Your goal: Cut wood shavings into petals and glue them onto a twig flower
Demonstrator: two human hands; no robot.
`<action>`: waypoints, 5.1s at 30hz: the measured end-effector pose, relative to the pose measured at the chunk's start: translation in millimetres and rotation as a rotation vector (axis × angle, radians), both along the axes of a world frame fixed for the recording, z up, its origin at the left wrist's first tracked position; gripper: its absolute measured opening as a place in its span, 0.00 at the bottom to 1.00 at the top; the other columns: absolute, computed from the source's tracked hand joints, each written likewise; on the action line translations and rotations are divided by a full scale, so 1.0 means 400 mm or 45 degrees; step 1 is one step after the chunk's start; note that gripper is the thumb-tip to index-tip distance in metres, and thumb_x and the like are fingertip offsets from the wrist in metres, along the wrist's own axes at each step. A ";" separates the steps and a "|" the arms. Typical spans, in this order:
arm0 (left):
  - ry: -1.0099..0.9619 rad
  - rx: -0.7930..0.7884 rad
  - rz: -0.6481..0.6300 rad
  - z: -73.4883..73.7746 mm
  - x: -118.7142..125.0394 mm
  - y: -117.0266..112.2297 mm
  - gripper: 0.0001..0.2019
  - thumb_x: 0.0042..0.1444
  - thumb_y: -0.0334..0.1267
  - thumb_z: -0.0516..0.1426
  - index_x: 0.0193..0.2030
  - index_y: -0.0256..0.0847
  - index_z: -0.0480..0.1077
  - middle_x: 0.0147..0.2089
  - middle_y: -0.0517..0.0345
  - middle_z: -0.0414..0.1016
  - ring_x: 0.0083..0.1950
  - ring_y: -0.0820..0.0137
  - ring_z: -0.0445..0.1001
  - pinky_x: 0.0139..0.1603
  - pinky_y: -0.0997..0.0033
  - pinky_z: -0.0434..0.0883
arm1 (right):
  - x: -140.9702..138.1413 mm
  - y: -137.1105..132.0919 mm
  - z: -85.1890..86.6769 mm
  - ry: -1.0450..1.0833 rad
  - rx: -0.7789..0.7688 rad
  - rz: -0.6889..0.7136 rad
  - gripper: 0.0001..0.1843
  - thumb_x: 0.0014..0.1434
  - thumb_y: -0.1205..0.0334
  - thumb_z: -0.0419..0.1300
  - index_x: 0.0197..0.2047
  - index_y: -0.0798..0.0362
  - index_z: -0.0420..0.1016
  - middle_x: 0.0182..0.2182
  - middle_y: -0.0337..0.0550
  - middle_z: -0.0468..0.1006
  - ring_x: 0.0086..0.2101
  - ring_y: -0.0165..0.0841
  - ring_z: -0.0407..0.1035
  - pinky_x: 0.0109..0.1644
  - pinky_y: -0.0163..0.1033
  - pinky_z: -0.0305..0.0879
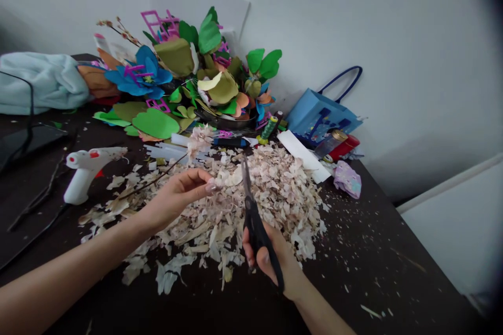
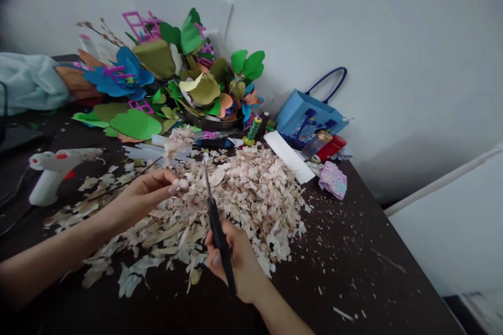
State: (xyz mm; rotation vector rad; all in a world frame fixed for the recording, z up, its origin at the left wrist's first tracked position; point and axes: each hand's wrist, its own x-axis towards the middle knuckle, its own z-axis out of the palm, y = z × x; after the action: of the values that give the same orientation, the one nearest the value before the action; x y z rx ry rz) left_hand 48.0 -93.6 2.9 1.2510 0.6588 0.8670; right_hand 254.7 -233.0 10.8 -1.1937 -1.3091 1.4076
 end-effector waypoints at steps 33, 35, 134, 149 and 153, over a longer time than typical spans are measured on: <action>-0.376 -0.843 0.200 -0.002 -0.009 0.046 0.05 0.50 0.32 0.68 0.31 0.37 0.76 0.32 0.57 0.78 0.33 0.74 0.74 0.33 0.77 0.73 | 0.038 0.034 0.013 -0.058 -0.355 0.151 0.35 0.45 0.25 0.59 0.32 0.52 0.67 0.23 0.39 0.65 0.21 0.30 0.61 0.27 0.38 0.63; -0.378 -0.876 0.213 0.000 -0.007 0.046 0.06 0.49 0.31 0.68 0.31 0.37 0.75 0.30 0.58 0.77 0.31 0.75 0.74 0.32 0.77 0.73 | 0.037 0.034 0.013 -0.053 -0.359 0.153 0.35 0.45 0.24 0.58 0.32 0.52 0.67 0.23 0.39 0.65 0.22 0.30 0.61 0.28 0.38 0.64; 0.073 -0.035 -0.059 -0.014 -0.002 0.034 0.05 0.57 0.39 0.62 0.35 0.40 0.73 0.34 0.59 0.78 0.36 0.74 0.76 0.41 0.75 0.71 | 0.059 0.014 -0.036 0.156 -0.444 0.149 0.28 0.53 0.36 0.63 0.30 0.56 0.65 0.18 0.32 0.65 0.16 0.21 0.57 0.19 0.28 0.54; 0.074 -0.008 -0.114 -0.016 -0.007 0.038 0.06 0.60 0.39 0.60 0.37 0.40 0.73 0.35 0.55 0.79 0.37 0.69 0.77 0.42 0.70 0.73 | 0.060 0.007 -0.036 0.091 -0.459 0.132 0.29 0.51 0.34 0.63 0.29 0.55 0.64 0.18 0.32 0.64 0.15 0.21 0.56 0.18 0.28 0.53; 0.077 -0.035 -0.162 -0.012 -0.008 0.038 0.07 0.61 0.41 0.59 0.40 0.40 0.71 0.35 0.55 0.80 0.36 0.69 0.78 0.41 0.70 0.73 | 0.062 0.005 -0.043 0.110 -0.457 0.130 0.29 0.52 0.34 0.63 0.29 0.54 0.63 0.19 0.32 0.64 0.15 0.21 0.55 0.18 0.29 0.53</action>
State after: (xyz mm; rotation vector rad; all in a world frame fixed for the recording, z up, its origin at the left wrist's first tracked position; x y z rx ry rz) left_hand 44.9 -78.5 -1.7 1.2842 0.6297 0.7153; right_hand 279.5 -231.0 -6.3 -1.2941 -1.0987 1.8033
